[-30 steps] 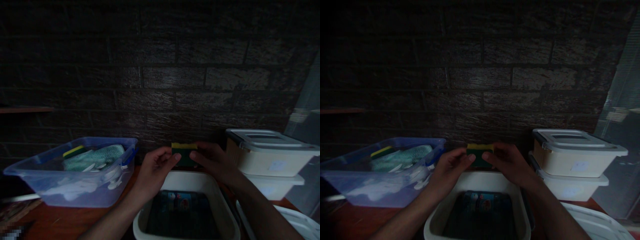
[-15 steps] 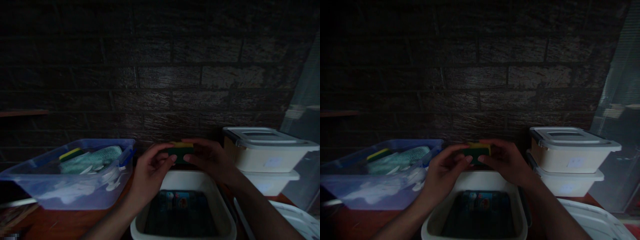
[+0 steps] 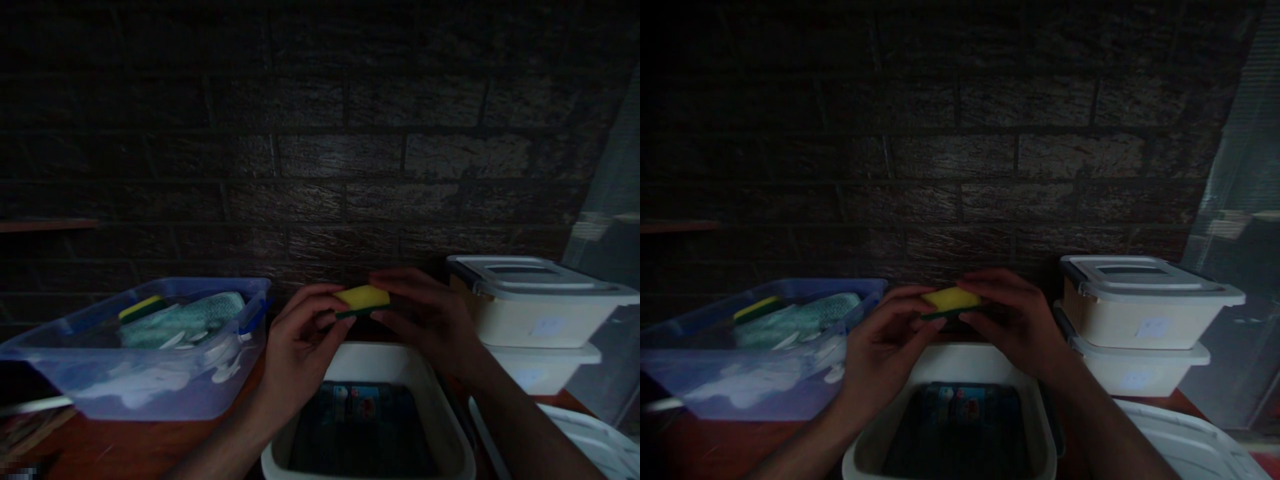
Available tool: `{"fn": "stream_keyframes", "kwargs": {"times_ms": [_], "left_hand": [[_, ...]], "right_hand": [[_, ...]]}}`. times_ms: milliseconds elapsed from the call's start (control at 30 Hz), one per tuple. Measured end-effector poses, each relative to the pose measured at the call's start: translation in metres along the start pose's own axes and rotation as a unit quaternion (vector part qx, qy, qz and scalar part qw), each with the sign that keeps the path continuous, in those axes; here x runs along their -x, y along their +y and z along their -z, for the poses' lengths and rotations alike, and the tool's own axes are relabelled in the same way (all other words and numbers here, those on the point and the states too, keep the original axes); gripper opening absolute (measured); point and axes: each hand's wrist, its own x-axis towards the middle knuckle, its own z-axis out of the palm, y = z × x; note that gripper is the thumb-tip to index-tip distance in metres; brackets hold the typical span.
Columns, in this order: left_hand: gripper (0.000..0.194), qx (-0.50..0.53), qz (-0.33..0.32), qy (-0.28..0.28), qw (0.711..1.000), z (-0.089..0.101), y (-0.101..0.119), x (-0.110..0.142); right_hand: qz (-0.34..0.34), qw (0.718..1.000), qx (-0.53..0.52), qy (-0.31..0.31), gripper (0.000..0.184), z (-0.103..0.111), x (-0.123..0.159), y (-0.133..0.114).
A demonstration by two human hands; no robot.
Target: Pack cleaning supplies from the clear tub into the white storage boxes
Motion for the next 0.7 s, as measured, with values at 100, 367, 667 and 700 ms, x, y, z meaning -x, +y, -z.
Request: {"fn": "stream_keyframes", "kwargs": {"times_ms": [100,367,667,700], "left_hand": [[0.027,-0.04,-0.008,-0.011,0.999,0.002,0.003,0.001],[0.028,-0.059,-0.034,-0.052,0.996,0.005,0.005,0.001],[0.023,-0.016,0.001,-0.035,0.999,0.003,0.007,0.002],[0.023,-0.012,0.004,-0.034,0.999,0.003,0.007,0.002]], "right_hand": [[0.016,0.999,0.029,0.002,0.042,0.001,0.0,-0.002],[0.018,0.999,-0.022,-0.046,0.035,-0.003,-0.001,-0.003],[0.014,0.998,-0.013,-0.065,0.034,-0.002,0.001,-0.013],[0.013,0.997,-0.015,-0.069,0.033,-0.002,0.0,-0.014]]}}
